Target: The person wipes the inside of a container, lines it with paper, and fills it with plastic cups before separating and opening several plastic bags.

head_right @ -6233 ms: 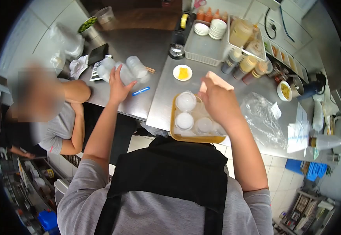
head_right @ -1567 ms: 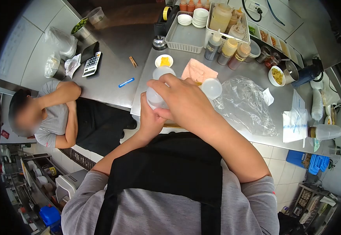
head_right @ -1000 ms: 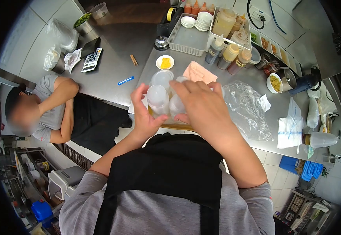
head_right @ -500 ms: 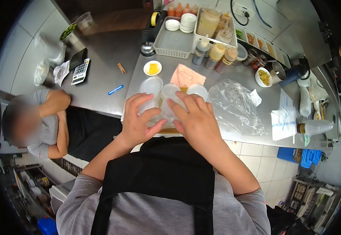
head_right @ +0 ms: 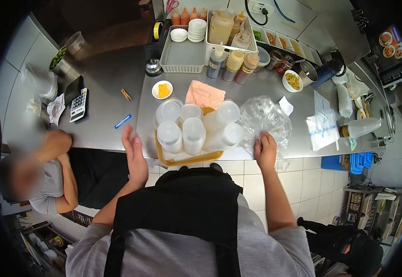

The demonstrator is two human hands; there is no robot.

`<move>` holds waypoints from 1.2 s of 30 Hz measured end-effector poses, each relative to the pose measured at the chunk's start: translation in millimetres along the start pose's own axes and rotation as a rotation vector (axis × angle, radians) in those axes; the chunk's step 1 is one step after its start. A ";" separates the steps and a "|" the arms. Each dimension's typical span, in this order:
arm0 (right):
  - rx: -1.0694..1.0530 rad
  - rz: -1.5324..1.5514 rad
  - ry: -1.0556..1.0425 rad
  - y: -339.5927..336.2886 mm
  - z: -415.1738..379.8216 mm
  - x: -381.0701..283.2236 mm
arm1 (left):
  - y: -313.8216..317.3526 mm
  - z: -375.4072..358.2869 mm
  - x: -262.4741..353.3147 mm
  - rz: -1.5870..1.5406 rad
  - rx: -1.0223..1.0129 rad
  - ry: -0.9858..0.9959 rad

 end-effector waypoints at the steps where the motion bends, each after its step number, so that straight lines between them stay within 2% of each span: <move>1: 0.058 0.034 0.084 -4.0 -8.3 2.5 | 1.6 -15.8 -42.6 -0.107 -0.056 -0.256; 2: 0.115 0.068 0.170 -4.6 -16.9 2.8 | 6.4 -33.8 -73.5 -0.213 -0.113 -0.514; 4: 0.192 0.057 0.146 -6.3 -23.0 -16.2 | 26.5 -56.2 -77.9 -0.059 -0.402 -0.657; 5: 0.151 0.010 0.124 -3.2 -23.0 -28.4 | 35.5 -58.5 -73.5 0.027 -0.501 -0.685; 8: 0.067 -0.022 0.080 5.6 -21.2 -52.5 | 47.3 -53.6 -68.9 0.039 -0.564 -0.646; 11: 0.026 -0.099 0.106 13.9 -21.7 -51.7 | 49.9 -57.3 -69.2 -0.063 -0.546 -0.686; 14: 0.104 -0.084 0.071 9.1 -24.7 -56.3 | 44.2 -64.6 -68.3 -0.125 -0.513 -0.664; 18: 0.066 -0.033 0.024 2.5 -31.0 -67.7 | 26.3 -82.1 -60.5 -0.169 -0.431 -0.692; 20: -0.113 0.157 0.172 7.1 -32.8 -62.6 | 16.0 -93.3 -59.3 -0.175 -0.388 -0.684; 24: -0.161 0.322 0.114 -13.2 -35.4 -91.4 | -3.7 -124.9 -49.3 -0.197 -0.299 -0.702; 26: -0.116 0.457 -0.054 -26.7 -37.6 -108.9 | -15.7 -140.8 -43.1 -0.204 -0.243 -0.703; 27: -0.233 0.524 0.022 -19.9 -41.8 -106.2 | -20.7 -150.0 -40.5 -0.236 -0.222 -0.721; 28: -0.243 0.533 0.008 -25.9 -44.1 -110.9 | -26.0 -160.4 -37.8 -0.270 -0.199 -0.738; 30: -0.354 0.582 0.115 -24.6 -50.2 -115.4 | -41.3 -181.0 -33.3 -0.261 -0.139 -0.743; 34: -0.346 0.746 0.045 -42.5 -51.0 -154.7 | -72.3 -219.4 -16.3 -0.273 -0.069 -0.741; 36: -0.367 0.707 -0.104 -58.0 -54.7 -186.8 | -90.7 -242.1 -14.4 -0.306 -0.027 -0.807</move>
Point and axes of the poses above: each hand's wrist, its own z-axis towards the middle knuckle, its own y-axis out of the palm, x = y × z, the point moved 10 cm from there along z, towards the middle knuckle, and after that the axes turned 6 degrees about -z, right-handed, at the moved point
